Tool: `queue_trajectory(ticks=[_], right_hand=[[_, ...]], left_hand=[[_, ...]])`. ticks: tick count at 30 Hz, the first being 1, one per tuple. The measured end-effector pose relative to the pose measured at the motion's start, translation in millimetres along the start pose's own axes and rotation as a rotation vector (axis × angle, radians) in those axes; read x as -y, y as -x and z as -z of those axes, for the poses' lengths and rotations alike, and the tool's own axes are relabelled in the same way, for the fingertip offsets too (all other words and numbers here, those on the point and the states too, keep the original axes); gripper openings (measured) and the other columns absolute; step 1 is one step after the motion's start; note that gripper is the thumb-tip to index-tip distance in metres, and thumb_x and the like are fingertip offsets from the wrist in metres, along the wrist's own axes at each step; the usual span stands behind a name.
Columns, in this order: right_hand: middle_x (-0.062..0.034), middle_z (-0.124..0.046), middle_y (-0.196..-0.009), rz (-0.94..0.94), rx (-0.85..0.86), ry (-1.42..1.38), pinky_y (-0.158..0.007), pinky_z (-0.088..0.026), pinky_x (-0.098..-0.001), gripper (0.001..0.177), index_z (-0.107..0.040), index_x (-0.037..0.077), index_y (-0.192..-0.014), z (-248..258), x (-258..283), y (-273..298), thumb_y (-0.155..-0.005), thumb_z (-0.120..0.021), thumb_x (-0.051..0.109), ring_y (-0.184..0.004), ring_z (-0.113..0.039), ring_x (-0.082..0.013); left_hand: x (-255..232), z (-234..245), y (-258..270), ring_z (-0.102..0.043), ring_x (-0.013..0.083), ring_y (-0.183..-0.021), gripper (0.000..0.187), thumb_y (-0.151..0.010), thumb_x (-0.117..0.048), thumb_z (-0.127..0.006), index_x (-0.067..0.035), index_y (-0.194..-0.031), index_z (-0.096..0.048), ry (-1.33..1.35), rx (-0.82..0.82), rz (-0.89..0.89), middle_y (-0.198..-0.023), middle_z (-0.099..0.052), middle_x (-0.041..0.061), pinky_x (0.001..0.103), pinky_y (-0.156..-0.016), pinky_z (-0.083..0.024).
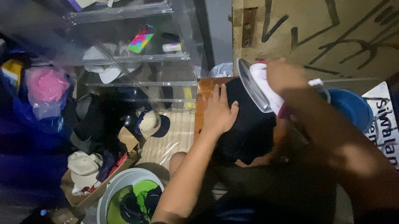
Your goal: The person takes a cap from a stack, rinses it by hand in a blue bucket, and then uses an iron on a small wooden surface to press a black cap.
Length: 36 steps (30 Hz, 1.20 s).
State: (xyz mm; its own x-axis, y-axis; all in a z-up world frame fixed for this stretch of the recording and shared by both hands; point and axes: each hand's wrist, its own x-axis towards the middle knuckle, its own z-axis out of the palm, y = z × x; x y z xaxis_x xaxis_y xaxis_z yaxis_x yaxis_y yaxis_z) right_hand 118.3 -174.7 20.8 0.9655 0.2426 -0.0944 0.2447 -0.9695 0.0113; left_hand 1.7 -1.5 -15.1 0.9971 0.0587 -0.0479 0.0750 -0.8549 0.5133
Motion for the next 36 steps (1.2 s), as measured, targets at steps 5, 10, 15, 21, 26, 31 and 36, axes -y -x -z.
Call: queue_trajectory(ticks=[5, 10, 15, 21, 26, 31, 36], right_hand=[[-0.0081, -0.065, -0.068, -0.178, 0.168, 0.025, -0.049, -0.051, -0.0309, 0.024, -0.066, 0.004, -0.089, 35.2, -0.5, 29.0, -0.098, -0.045, 0.014, -0.059, -0.064, -0.0174], [0.0101, -0.047, -0.052, 0.215, -0.536, 0.404, -0.038, -0.032, -0.0145, 0.029, -0.05, 0.019, -0.077, 3.7, -12.6, 75.5, -0.105, -0.044, 0.022, -0.044, -0.044, -0.0003], [0.0073, -0.054, -0.061, 0.158, -0.328, 0.311, -0.045, -0.04, -0.0179, 0.02, -0.053, 0.018, -0.084, 24.0, 0.1, 96.3, -0.101, -0.042, 0.018, -0.052, -0.051, -0.0034], [-0.0164, -0.067, -0.088, -0.141, 0.058, -0.363, -0.069, -0.052, -0.0428, 0.023, -0.063, 0.002, -0.098, 73.6, 24.1, 132.0, -0.1, -0.042, 0.012, -0.081, -0.067, -0.033], [-0.0244, -0.067, -0.091, -0.154, 0.095, -0.397, -0.07, -0.052, -0.0512, 0.023, -0.064, -0.001, -0.098, 87.2, 29.9, 133.6, -0.097, -0.047, 0.014, -0.085, -0.064, -0.0436], [-0.0173, -0.063, -0.096, -0.135, 0.053, -0.385, -0.08, -0.043, -0.0418, 0.023, -0.058, 0.001, -0.109, 56.4, 4.5, 120.5, -0.093, -0.051, 0.016, -0.088, -0.061, -0.0371], [0.0016, -0.065, -0.066, 0.202, -0.213, 0.005, -0.034, -0.046, -0.0259, 0.016, -0.055, 0.016, -0.098, 11.6, 2.3, 42.8, -0.087, -0.059, 0.027, -0.05, -0.066, -0.0207]], left_hand=[[-3.0, -7.4, 25.4, -0.024, 0.0544, -0.13, 0.061, -0.088, -0.024, -0.053, 0.005, -0.137, -0.033, 0.283, -0.361, -0.036, -0.142, -0.024, 0.033, 0.064, -0.099, -0.027], [-4.1, -47.0, 29.5, -0.02, 0.0502, -0.134, 0.061, -0.085, -0.02, -0.058, 0.0, -0.138, -0.033, 0.487, -0.432, -0.019, -0.144, -0.022, 0.031, 0.061, -0.104, -0.021], [11.1, -40.0, 6.5, -0.03, 0.0496, -0.13, 0.048, -0.089, -0.014, -0.053, 0.002, -0.133, -0.04, 0.502, -0.437, -0.133, -0.139, -0.032, 0.033, 0.057, -0.105, -0.024], [16.0, -21.2, -8.8, -0.032, 0.0492, -0.129, 0.045, -0.089, -0.014, -0.053, -0.001, -0.131, -0.045, 0.4, -0.165, -0.292, -0.139, -0.035, 0.031, 0.057, -0.105, -0.026], [-19.3, 3.8, 20.5, -0.018, 0.0503, -0.135, 0.097, -0.069, -0.053, -0.07, 0.006, -0.137, -0.034, 0.23, -0.084, -0.17, -0.145, -0.02, 0.034, 0.063, -0.104, -0.019], [-18.5, 0.8, 13.5, -0.019, 0.0484, -0.136, 0.107, -0.063, -0.054, -0.075, 0.009, -0.137, -0.031, 0.165, -0.038, -0.156, -0.144, -0.02, 0.034, 0.058, -0.107, -0.02], [-20.7, 10.5, 14.6, -0.017, 0.0491, -0.136, 0.112, -0.063, -0.058, -0.072, 0.011, -0.139, -0.026, 0.169, 0.018, -0.167, -0.145, -0.017, 0.035, 0.055, -0.109, -0.017]])
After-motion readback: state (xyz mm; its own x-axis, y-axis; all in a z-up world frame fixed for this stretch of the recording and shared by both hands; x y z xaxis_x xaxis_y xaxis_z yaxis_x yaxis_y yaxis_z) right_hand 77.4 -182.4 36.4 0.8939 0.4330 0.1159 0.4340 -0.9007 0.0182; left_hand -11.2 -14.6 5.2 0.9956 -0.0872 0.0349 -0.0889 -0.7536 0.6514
